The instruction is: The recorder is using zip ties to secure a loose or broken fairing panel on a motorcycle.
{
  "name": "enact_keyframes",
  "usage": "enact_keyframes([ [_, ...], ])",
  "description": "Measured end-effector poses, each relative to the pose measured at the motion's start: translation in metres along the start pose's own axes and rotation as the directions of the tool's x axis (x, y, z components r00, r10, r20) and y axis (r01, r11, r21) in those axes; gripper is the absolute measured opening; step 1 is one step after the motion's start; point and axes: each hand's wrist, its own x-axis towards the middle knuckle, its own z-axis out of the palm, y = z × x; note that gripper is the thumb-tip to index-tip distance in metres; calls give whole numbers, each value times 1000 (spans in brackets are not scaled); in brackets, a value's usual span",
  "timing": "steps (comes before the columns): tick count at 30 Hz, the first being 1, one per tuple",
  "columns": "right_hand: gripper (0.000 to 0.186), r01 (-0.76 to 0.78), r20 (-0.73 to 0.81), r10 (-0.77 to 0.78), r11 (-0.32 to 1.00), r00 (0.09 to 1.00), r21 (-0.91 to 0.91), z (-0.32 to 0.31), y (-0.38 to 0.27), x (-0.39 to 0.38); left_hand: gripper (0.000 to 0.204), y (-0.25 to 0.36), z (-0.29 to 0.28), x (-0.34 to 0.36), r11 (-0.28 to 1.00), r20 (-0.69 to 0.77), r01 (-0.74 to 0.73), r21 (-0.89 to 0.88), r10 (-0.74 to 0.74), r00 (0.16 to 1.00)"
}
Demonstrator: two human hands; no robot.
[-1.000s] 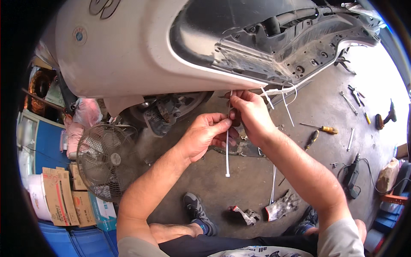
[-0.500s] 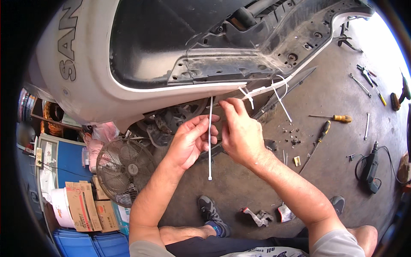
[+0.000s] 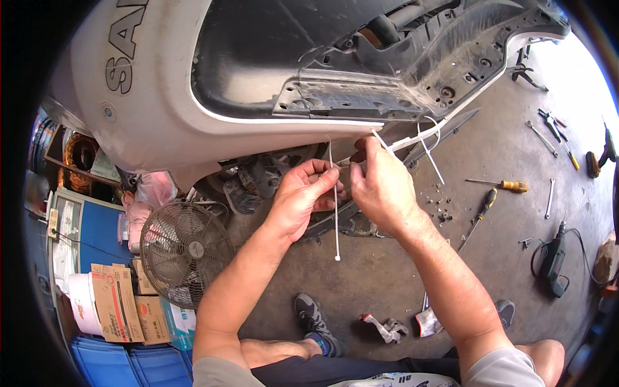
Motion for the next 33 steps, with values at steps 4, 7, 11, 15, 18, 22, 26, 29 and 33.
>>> enact_keyframes([
  [4, 21, -2, 45, 0, 999, 999, 48, -1, 0, -2, 14, -4, 0, 10, 996, -68, -58, 72, 62, 996],
  [7, 21, 25, 96, -36, 993, 995, 115, -4, 3, -3, 14, -11, 6, 17, 944, -76, -231, 237, 255, 964],
  [11, 19, 51, 139, -67, 992, 988, 113, 1, 7, -5, 13, -14, 7, 22, 941, -150, -258, 217, 294, 944],
  [15, 15, 130, -38, -125, 979, 991, 158, 14, 13, -5, 19, -19, 6, 30, 945, -275, -312, 101, 328, 904],
  [18, 12, 121, -62, -112, 980, 992, 157, 17, 12, -6, 21, -26, -3, 43, 939, -332, -318, -133, 260, 907],
  [22, 9, 109, -96, -94, 981, 991, 160, 22, 9, -8, 27, -30, -26, 72, 951, -21, -156, -269, 156, 988],
  [26, 8, 162, -189, -133, 976, 973, 146, 33, 9, -10, 31, -39, -37, 88, 931, 181, -105, -350, 177, 967],
  [29, 6, 112, -161, -90, 985, 983, 133, 35, 8, -11, 27, -48, -26, 84, 896, 55, -177, -406, 218, 974],
  [33, 4, 126, -163, -106, 985, 981, 116, 32, 9, -17, 20, -60, -19, 83, 778, -158, -390, -493, 361, 919],
])
